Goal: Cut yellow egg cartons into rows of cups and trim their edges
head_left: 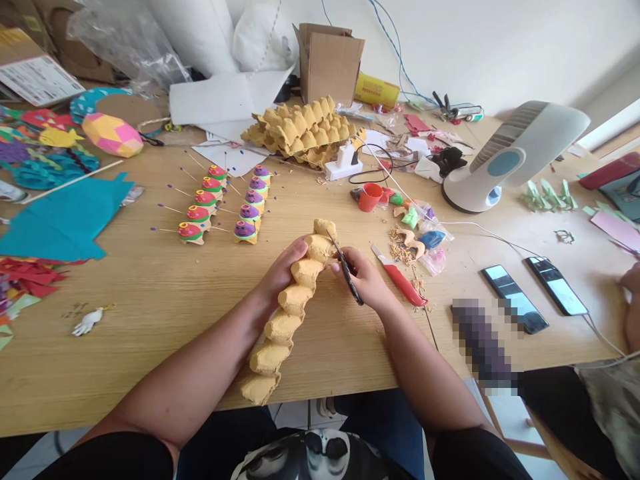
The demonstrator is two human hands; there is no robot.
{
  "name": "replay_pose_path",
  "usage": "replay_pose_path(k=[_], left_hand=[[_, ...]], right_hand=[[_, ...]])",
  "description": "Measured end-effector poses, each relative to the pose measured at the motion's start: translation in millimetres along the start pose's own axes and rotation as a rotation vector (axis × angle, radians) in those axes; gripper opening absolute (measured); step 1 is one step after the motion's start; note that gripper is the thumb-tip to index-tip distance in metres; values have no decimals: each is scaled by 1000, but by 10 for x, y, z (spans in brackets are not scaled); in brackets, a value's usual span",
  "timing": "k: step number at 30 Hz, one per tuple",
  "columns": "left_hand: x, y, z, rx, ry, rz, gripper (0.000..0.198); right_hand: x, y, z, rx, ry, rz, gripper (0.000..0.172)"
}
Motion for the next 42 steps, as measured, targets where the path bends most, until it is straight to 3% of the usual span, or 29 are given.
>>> replay_pose_path(k=[8,19,42], left_hand=[[-33,16,13,-50,-37,66,24],[-47,28,-13,-153,-146,76,37],[-142,187,167,-147,39,159,45]], right_hand=[[-19,19,11,44,-3,-18,41],[-17,91,32,147,23,-29,33],[-55,317,-32,70,101,177,34]])
Point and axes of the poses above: each hand's wrist, its own x-axis away from the middle knuckle, its own y-axis out of the back of the hand, z = x × y, the point moved 6 cm from there along -x, towards the middle knuckle, and after that the axes turned 4 degrees about -z, right-handed, at the moved point
